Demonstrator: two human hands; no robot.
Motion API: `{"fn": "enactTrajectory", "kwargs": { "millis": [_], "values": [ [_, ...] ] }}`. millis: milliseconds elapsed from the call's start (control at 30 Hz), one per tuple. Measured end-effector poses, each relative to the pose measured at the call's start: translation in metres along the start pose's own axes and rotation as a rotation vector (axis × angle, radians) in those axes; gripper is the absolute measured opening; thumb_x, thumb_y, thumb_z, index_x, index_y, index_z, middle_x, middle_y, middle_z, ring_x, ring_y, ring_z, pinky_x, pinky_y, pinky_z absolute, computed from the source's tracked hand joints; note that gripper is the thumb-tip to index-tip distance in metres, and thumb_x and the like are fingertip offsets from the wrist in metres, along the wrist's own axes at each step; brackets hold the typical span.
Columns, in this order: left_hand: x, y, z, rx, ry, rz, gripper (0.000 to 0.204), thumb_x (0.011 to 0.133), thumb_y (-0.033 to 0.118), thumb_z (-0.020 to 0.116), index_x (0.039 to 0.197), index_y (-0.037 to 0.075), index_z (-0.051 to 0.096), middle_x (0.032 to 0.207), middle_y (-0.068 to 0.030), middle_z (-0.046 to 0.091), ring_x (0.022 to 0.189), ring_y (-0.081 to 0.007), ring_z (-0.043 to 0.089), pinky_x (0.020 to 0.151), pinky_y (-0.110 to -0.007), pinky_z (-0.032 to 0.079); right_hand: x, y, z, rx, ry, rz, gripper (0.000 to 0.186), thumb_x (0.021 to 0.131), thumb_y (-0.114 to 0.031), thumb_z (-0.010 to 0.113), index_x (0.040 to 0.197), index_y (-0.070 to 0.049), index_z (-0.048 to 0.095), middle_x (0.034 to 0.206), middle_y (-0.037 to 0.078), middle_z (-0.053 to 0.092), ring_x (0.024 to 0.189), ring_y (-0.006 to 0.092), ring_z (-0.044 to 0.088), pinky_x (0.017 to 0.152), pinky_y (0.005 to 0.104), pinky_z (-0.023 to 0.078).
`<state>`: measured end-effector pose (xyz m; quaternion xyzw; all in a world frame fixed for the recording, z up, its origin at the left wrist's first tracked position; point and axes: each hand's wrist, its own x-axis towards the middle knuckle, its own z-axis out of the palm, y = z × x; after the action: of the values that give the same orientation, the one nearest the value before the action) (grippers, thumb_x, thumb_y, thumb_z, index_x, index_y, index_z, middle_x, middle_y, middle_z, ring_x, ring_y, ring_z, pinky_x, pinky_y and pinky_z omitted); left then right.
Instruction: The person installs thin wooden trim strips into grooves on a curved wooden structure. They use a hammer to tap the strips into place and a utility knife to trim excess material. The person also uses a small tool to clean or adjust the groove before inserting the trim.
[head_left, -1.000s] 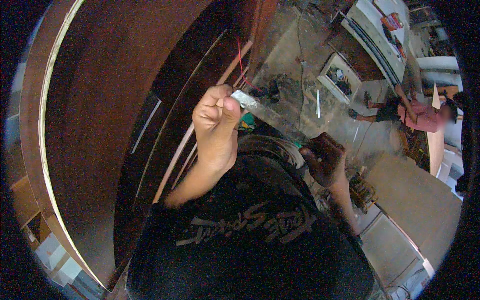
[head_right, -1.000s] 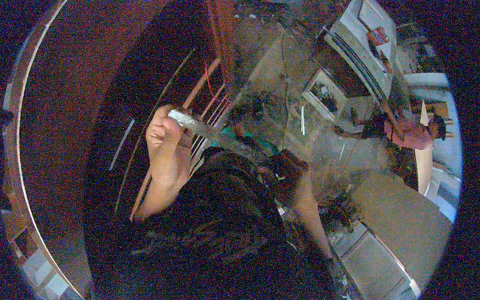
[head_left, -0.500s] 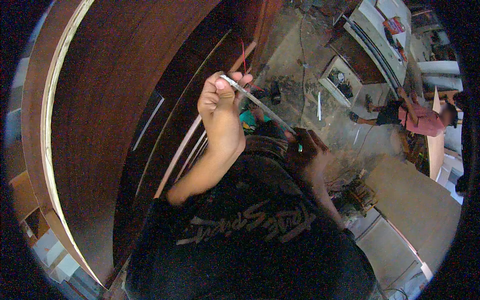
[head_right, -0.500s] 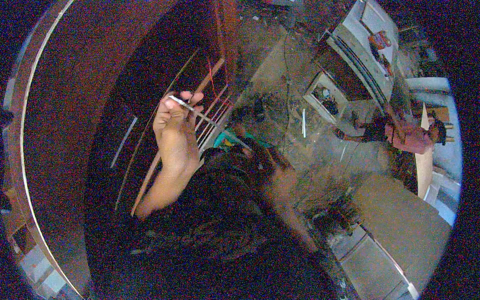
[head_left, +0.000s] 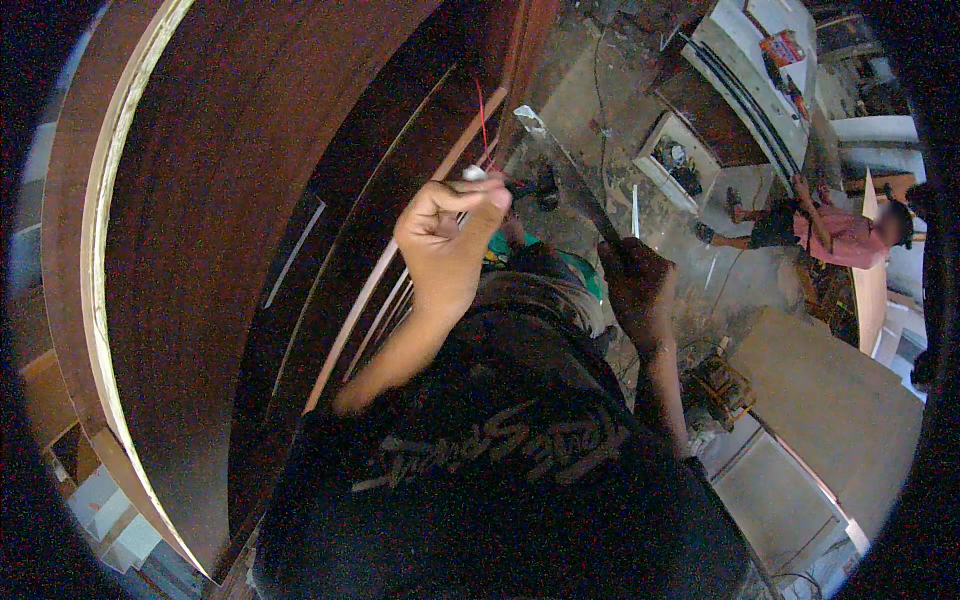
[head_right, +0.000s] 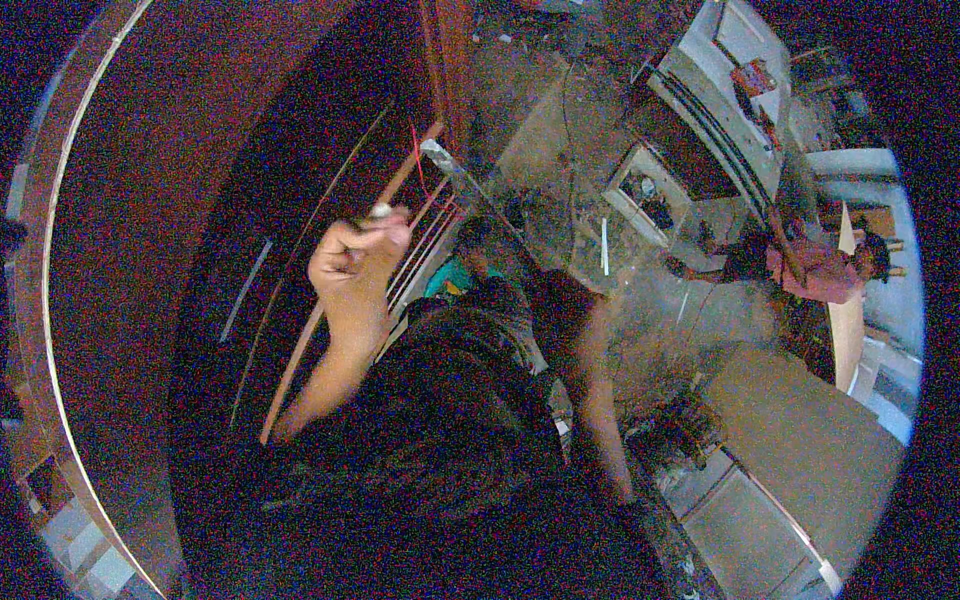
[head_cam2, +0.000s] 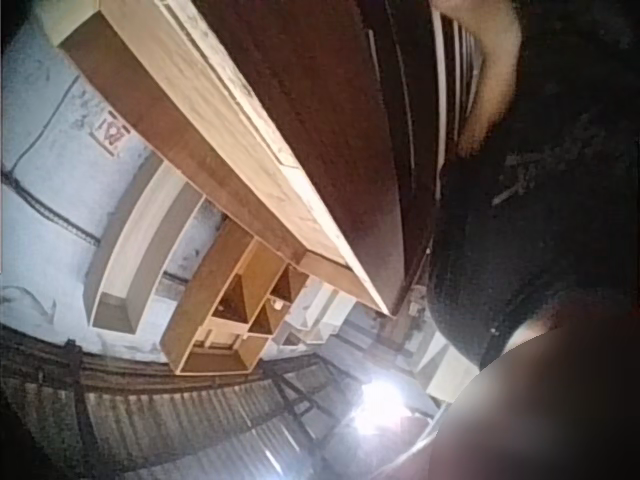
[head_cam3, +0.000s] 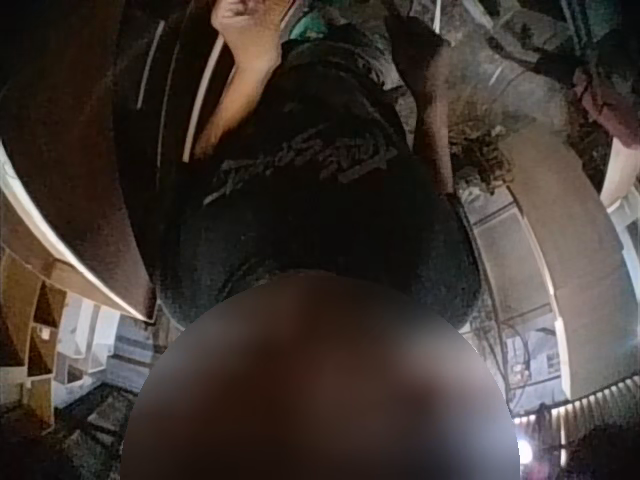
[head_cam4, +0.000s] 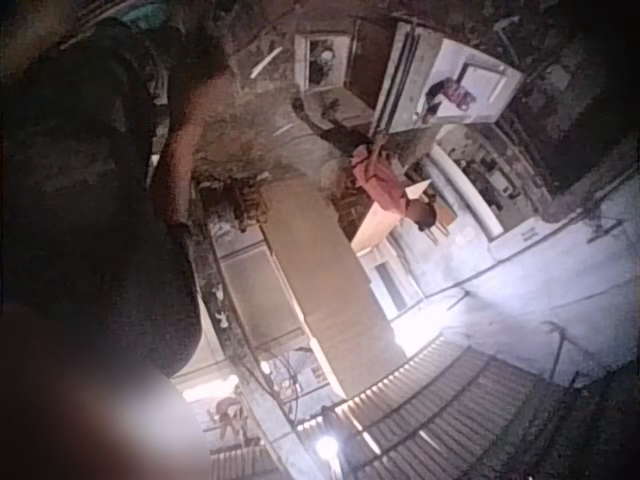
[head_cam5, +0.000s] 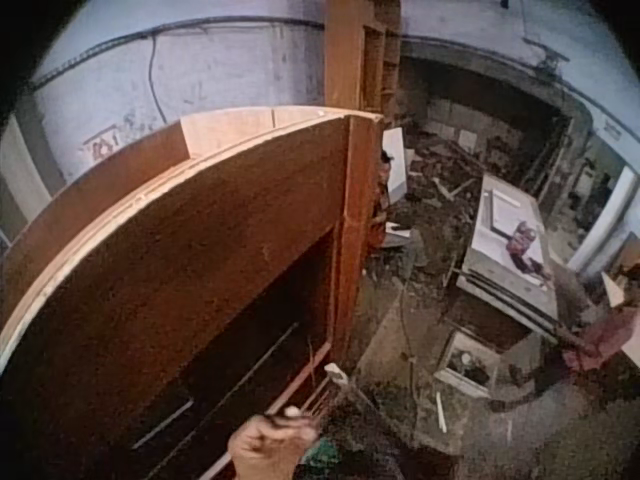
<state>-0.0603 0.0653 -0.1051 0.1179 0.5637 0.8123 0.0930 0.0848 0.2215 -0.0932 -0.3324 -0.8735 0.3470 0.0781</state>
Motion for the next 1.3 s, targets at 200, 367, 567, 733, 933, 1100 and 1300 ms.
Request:
{"fn": "enactTrajectory", "kwargs": {
  "millis": [200,367,567,733,933,1100,1300],
  "values": [
    [-0.016,-0.009,0.005,0.126,-0.193,-0.111,0.035,0.079,-0.005,0.072,0.085,0.01,0.041,0.066,0.0035,0.041,0.059,-0.0017,0.04,0.055,-0.018,0.034,-0.009,0.006,-0.021,0.072,-0.107,0.065,0.028,0.09,-0.024,0.066,0.08,0.002,0.067,0.064,0.01,0.064,0.056,0.0132,0.057,0.055,0.0307,0.046],
    [-0.023,-0.007,0.009,0.228,-0.403,0.036,0.03,0.077,-0.012,0.061,0.092,0.008,0.045,0.073,0.0023,0.04,0.065,-0.0041,0.04,0.058,-0.021,0.034,-0.019,0.011,-0.027,0.038,-0.153,-0.016,0.028,0.09,-0.025,0.067,0.085,0.002,0.069,0.065,0.008,0.064,0.058,0.0122,0.057,0.055,0.0286,0.045],
    [-0.035,0.002,0.008,0.576,-0.707,0.128,0.025,0.085,0.008,0.066,0.109,0.005,0.062,0.094,-0.0124,0.061,0.09,-0.0254,0.062,0.088,-0.038,0.047,-0.043,0.01,-0.041,0.247,-0.163,-0.018,0.025,0.089,-0.022,0.068,0.086,0.003,0.07,0.067,0.009,0.064,0.06,0.0105,0.056,0.056,0.0277,0.045],
    [-0.035,0.01,0.002,0.598,-0.766,-0.061,0.024,0.09,0.015,0.062,0.111,0.003,0.063,0.111,-0.0167,0.065,0.104,-0.0307,0.061,0.101,-0.04,0.04,-0.049,0.002,-0.047,0.141,-0.108,-0.066,0.023,0.088,-0.02,0.07,0.086,0.003,0.069,0.067,0.012,0.064,0.06,0.0119,0.055,0.055,0.0291,0.044],
    [-0.022,0.022,0.002,0.631,-0.554,0.188,0.019,0.088,0.011,0.064,0.103,-0.001,0.068,0.102,-0.014,0.069,0.094,-0.0295,0.066,0.093,-0.037,0.046,-0.047,0.004,-0.045,0.21,-0.115,-0.051,0.021,0.086,-0.017,0.071,0.084,0.003,0.069,0.069,0.013,0.065,0.06,0.0131,0.055,0.056,0.0297,0.044],
    [-0.009,0.021,-0.004,0.645,-0.578,0.32,0.015,0.086,0.009,0.066,0.098,0.0,0.067,0.094,-0.0133,0.068,0.088,-0.0248,0.066,0.077,-0.032,0.051,-0.039,0.007,-0.041,0.265,-0.122,-0.079,0.02,0.086,-0.017,0.07,0.084,0.003,0.069,0.069,0.013,0.064,0.06,0.0133,0.055,0.056,0.0293,0.044],
    [-0.004,0.011,-0.001,0.523,-0.417,0.312,0.018,0.075,0.003,0.077,0.085,0.002,0.063,0.082,-0.0102,0.066,0.081,-0.0205,0.066,0.074,-0.031,0.051,-0.029,0.007,-0.05,0.108,-0.127,-0.115,0.022,0.086,-0.018,0.071,0.083,0.003,0.069,0.07,0.014,0.065,0.06,0.0139,0.056,0.056,0.03,0.044]
  ]
}}
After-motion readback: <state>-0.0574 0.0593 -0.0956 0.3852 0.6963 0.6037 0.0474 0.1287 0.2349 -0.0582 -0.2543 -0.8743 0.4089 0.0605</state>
